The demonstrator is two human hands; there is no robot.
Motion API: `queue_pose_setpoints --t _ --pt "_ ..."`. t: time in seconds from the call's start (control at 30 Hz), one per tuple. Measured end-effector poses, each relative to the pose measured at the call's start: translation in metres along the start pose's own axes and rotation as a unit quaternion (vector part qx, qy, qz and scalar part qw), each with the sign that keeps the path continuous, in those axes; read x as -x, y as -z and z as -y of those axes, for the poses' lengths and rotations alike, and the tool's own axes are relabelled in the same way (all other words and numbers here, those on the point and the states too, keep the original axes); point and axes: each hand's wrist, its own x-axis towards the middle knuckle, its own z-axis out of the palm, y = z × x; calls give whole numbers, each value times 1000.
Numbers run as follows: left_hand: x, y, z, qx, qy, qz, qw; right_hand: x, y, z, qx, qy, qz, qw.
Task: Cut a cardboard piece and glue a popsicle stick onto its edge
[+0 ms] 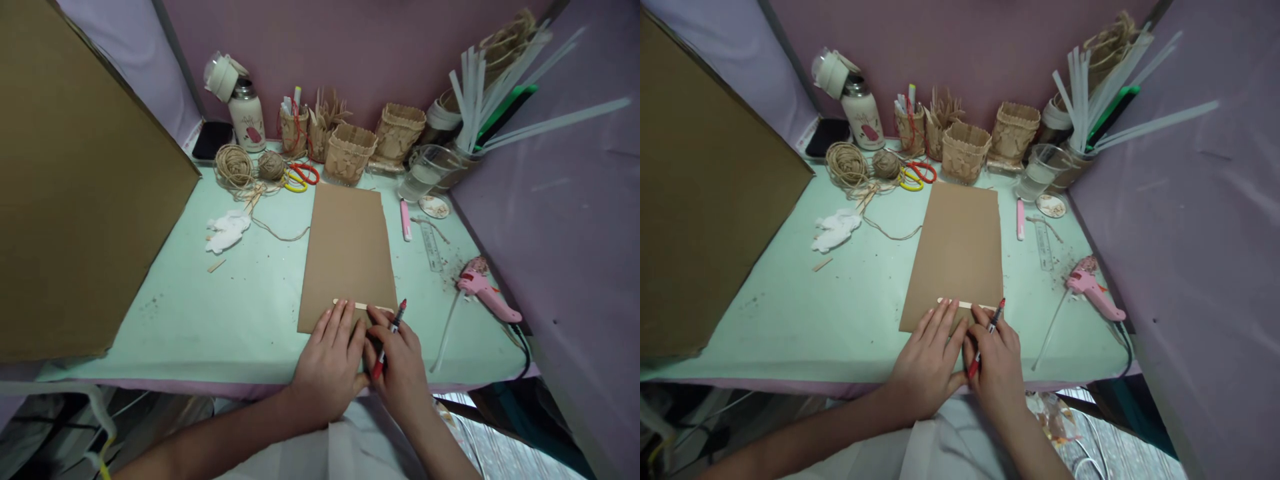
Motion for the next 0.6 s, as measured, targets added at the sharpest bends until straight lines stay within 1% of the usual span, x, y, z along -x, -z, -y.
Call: queue_pose_setpoints --t 0.23,0.43,0.6 --pt "0 0 0 12 5 6 1000 -1 0 0 1 -4 -4 1000" --pt "0 -1 1 9 1 23 1000 -1 -1 0 -5 -2 -9 1000" --pt "-1 0 1 1 -6 3 1000 -2 -1 0 -5 4 -16 1000"
